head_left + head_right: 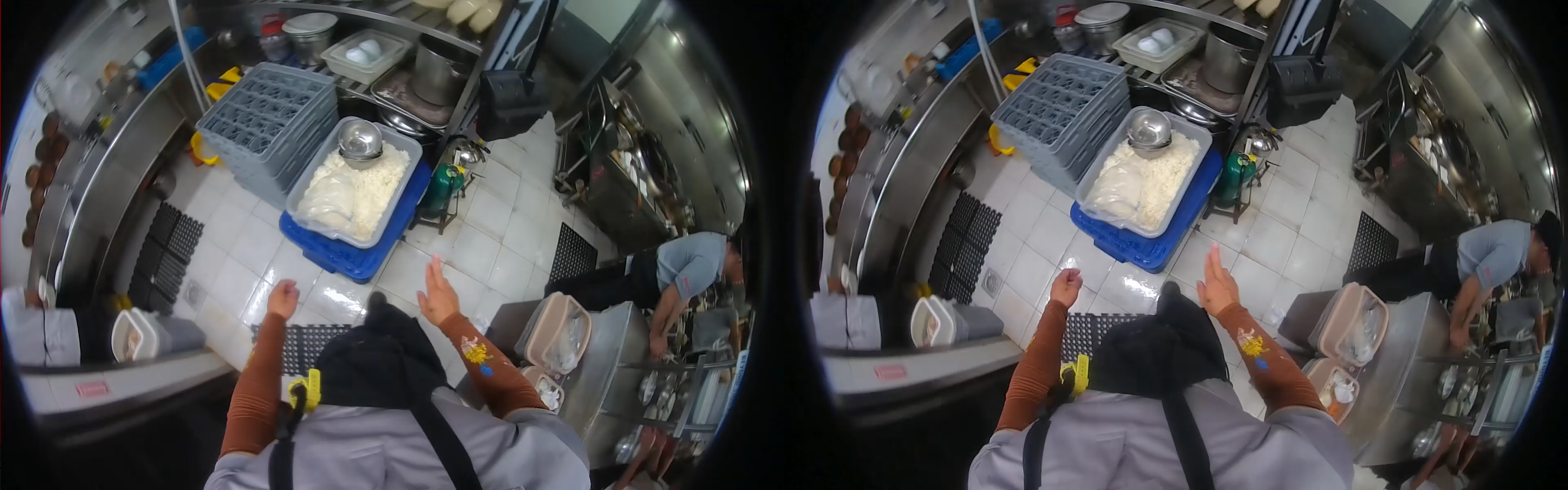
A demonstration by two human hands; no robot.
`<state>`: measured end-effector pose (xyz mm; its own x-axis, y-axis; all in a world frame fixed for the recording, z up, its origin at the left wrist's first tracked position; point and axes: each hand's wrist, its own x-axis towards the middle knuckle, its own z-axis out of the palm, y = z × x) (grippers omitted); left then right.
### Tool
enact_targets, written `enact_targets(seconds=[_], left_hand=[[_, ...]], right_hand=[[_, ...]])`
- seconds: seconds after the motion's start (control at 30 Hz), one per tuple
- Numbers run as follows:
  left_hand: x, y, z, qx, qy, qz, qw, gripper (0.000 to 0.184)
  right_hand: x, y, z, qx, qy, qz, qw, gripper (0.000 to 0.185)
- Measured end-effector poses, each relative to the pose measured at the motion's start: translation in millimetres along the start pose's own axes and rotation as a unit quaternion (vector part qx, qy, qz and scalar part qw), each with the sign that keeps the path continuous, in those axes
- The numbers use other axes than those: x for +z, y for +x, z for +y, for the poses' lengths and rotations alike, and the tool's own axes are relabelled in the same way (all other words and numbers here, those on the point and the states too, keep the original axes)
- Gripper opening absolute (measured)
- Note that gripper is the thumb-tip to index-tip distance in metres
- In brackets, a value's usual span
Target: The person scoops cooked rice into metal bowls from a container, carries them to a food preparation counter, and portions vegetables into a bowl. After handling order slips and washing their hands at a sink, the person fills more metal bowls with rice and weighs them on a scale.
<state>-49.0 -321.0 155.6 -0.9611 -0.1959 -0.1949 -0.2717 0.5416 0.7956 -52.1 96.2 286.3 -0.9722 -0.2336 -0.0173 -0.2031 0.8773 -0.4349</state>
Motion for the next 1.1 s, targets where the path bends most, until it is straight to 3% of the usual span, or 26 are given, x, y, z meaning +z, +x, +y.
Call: enact_targets(seconds=[0.13,0.23,0.27,0.37,0.4,0.53,0.63,0.67,0.77,0.83,0.87,0.9,0.97,1.0,1.07,1.1], left_hand=[[25,77,49,0.062,0.016,-0.06,0.996,0.025],[26,101,59,0.005,0.064,-0.138,0.988,0.028],[22,111,59,0.012,0.065,-0.148,0.987,0.03],[2,150,51,-0.017,0.131,-0.151,0.98,0.043],[-1,163,49,-0.035,0.16,-0.144,0.976,0.05],[3,226,57,0.079,0.236,-0.09,0.964,0.08],[17,272,66,0.15,0.292,-0.076,0.941,0.084],[25,291,46,0.149,0.237,-0.135,0.95,0.064],[36,307,70,0.2,0.154,-0.283,0.925,0.032],[14,302,125,0.275,0.043,-0.303,0.911,0.011],[10,300,129,0.271,0.014,-0.362,0.892,0.012],[6,298,130,0.267,-0.016,-0.418,0.868,0.012],[5,304,129,0.243,-0.041,-0.517,0.82,0.015],[7,308,129,0.222,-0.035,-0.561,0.797,0.017],[12,331,140,0.186,0.005,-0.615,0.767,0.023],[18,346,148,0.14,-0.075,-0.52,0.839,0.023]], right_hand=[[32,66,1,-0.05,0.027,0.071,0.996,0.066],[62,112,17,0.1,0.064,-0.046,0.992,0.063],[35,140,-1,0.222,0.08,-0.218,0.947,0.062],[63,178,5,0.109,0.089,-0.241,0.96,0.056],[78,188,3,0.053,0.11,-0.198,0.973,0.045],[113,239,-38,0.016,0.174,-0.251,0.952,0.038],[177,275,-66,-0.031,0.26,-0.116,0.958,0.027],[202,289,-74,0.002,0.262,-0.103,0.959,0.028],[252,327,-67,0.063,0.292,-0.072,0.952,0.036],[285,357,-58,0.102,0.324,0.086,0.936,0.047],[313,369,-49,0.128,0.314,0.214,0.916,0.054],[337,388,-33,0.224,0.466,0.247,0.82,0.058],[322,427,-16,0.347,0.474,0.276,0.761,0.068],[272,440,-26,0.378,0.344,0.266,0.817,0.073],[219,449,-24,0.436,0.276,0.197,0.834,0.078],[207,449,-16,0.458,0.239,0.161,0.841,0.081]])
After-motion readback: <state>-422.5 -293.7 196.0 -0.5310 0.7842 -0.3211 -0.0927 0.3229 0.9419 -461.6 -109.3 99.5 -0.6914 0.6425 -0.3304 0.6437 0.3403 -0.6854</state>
